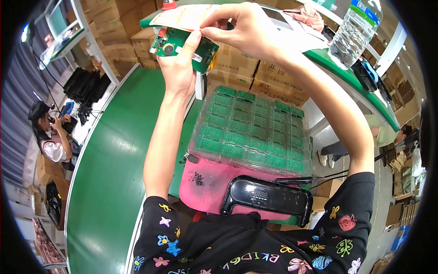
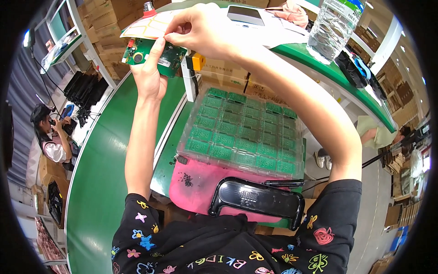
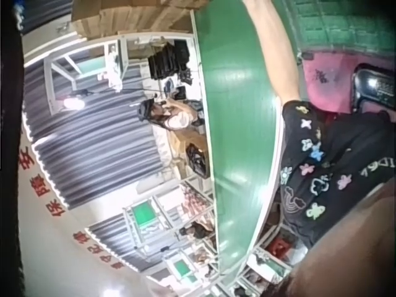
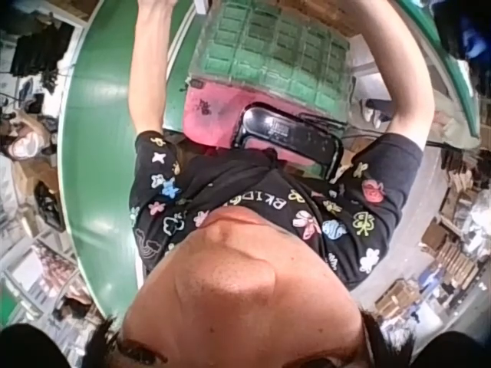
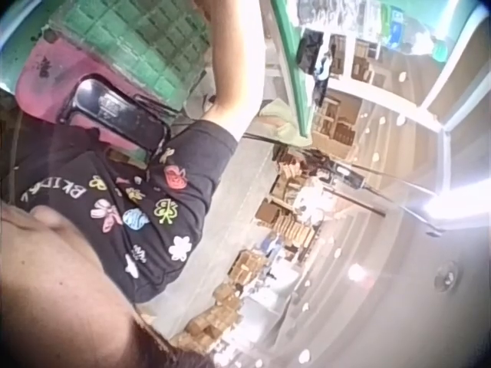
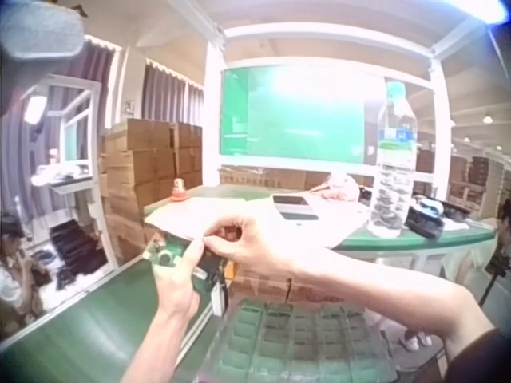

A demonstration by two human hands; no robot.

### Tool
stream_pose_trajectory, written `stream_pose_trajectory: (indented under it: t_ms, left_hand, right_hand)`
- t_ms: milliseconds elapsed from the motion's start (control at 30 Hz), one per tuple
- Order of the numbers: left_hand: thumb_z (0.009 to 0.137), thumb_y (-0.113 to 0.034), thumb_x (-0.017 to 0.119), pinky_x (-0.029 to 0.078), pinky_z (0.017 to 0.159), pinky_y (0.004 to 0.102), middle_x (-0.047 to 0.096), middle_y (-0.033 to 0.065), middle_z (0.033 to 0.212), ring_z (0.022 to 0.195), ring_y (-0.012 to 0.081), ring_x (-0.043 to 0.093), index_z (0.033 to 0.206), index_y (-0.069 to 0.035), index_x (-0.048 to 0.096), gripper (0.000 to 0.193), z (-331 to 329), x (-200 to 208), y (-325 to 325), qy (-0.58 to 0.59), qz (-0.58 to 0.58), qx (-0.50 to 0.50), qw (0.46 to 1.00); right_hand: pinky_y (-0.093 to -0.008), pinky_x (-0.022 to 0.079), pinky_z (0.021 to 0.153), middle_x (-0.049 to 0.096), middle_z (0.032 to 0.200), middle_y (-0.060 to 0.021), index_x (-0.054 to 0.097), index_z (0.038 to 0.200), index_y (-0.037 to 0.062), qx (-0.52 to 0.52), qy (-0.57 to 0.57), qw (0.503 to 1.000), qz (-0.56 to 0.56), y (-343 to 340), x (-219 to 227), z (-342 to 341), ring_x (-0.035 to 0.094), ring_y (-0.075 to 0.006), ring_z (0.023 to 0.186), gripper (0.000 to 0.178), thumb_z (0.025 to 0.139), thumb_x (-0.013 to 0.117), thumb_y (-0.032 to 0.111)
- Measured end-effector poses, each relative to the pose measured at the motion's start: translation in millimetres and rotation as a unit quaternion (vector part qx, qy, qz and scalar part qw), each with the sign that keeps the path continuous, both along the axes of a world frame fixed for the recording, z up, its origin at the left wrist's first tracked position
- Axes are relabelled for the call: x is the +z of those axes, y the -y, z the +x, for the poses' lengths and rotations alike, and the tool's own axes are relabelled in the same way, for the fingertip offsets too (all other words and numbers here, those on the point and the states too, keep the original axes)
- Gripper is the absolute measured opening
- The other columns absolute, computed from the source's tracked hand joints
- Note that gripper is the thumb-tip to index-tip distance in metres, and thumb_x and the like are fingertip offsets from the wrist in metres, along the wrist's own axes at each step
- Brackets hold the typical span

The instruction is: Assembling a circuit board into a black plastic casing using an electric screwdriver.

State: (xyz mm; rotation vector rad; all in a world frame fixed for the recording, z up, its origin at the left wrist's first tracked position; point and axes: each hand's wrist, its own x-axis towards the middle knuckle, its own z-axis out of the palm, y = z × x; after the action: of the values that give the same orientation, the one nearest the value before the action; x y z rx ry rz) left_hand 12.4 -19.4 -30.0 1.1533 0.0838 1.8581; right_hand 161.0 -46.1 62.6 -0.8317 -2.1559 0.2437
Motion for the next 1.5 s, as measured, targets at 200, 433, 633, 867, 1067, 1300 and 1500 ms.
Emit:
stream_pose_trajectory:
  t_ms: [200,433,633,867,1067,1300,1500]
  left_hand:
    - [0.089,0.0,0.068,0.054,0.087,0.0301,0.066,0.0073,0.112,0.099,0.0145,0.064,0.122,0.0,0.058,0.034,-0.3,-5.2,-1.1,-0.021,0.01,0.043,0.999]
    - [0.089,0.0,0.068,0.053,0.087,0.0292,0.066,0.007,0.111,0.098,0.0139,0.065,0.12,0.0,0.059,0.033,0.4,-2.9,1.6,-0.008,0.029,0.029,0.999]
    - [0.089,0.001,0.067,0.055,0.084,0.0298,0.067,0.0075,0.111,0.096,0.0143,0.066,0.12,0.0,0.059,0.032,2.7,-4.1,1.9,-0.003,0.004,0.04,0.999]
    - [0.09,0.0,0.064,0.061,0.078,0.0352,0.067,0.0109,0.109,0.092,0.0209,0.07,0.121,0.001,0.058,0.031,4.1,11.3,1.0,0.066,-0.11,-0.034,0.991]
    - [0.092,-0.01,0.062,0.059,0.083,0.0413,0.065,0.0097,0.108,0.102,0.0259,0.067,0.123,-0.002,0.053,0.033,7.8,10.8,5.6,0.046,-0.154,-0.029,0.987]
    - [0.094,-0.024,0.061,0.055,0.091,0.045,0.061,0.0063,0.097,0.099,0.0254,0.064,0.109,-0.005,0.054,0.025,6.9,8.2,24.7,0.033,-0.141,-0.081,0.986]
    - [0.097,-0.023,0.058,0.055,0.091,0.0448,0.061,0.0089,0.104,0.1,0.0254,0.064,0.113,-0.003,0.052,0.026,19.7,12.5,39.4,0.042,-0.152,-0.088,0.984]
  right_hand:
    - [-0.0262,0.052,0.07,0.071,0.083,-0.007,0.071,0.097,-0.0003,-0.023,-0.016,0.999,-0.031,2.4,-1.9,-1.9,0.062,-0.0098,0.076,0.018,0.085,0.071,0.013]
    - [-0.0272,0.052,0.07,0.071,0.082,-0.0077,0.071,0.096,-0.0006,-0.039,-0.002,0.999,-0.01,-0.9,0.2,-1.0,0.063,-0.0108,0.074,0.02,0.086,0.07,0.017]
    - [-0.0311,0.05,0.065,0.064,0.074,-0.009,0.063,0.095,-0.0019,-0.058,-0.017,0.998,0.014,-9.3,-14.3,-7.1,0.06,-0.0144,0.068,0.019,0.089,0.065,0.017]
    - [-0.0304,0.049,0.064,0.063,0.072,-0.0074,0.06,0.091,-0.0017,0.006,-0.144,0.953,0.266,-13.8,-10.7,-0.4,0.059,-0.0143,0.067,0.017,0.094,0.06,0.015]
    - [-0.0256,0.049,0.066,0.064,0.077,-0.0056,0.058,0.098,-0.0007,-0.069,-0.268,0.961,-0.026,6.4,5.7,-0.9,0.059,-0.0104,0.07,0.017,0.099,0.054,0.016]
    - [-0.028,0.051,0.07,0.065,0.079,-0.0061,0.055,0.098,0.0006,-0.076,-0.206,0.975,-0.033,-7.3,0.6,1.8,0.061,-0.0127,0.073,0.018,0.102,0.049,0.017]
    - [-0.0366,0.052,0.074,0.066,0.083,-0.0146,0.053,0.1,-0.0002,-0.12,-0.108,0.968,0.192,-36.8,-14.5,23.0,0.064,-0.0262,0.077,0.02,0.102,0.045,0.018]
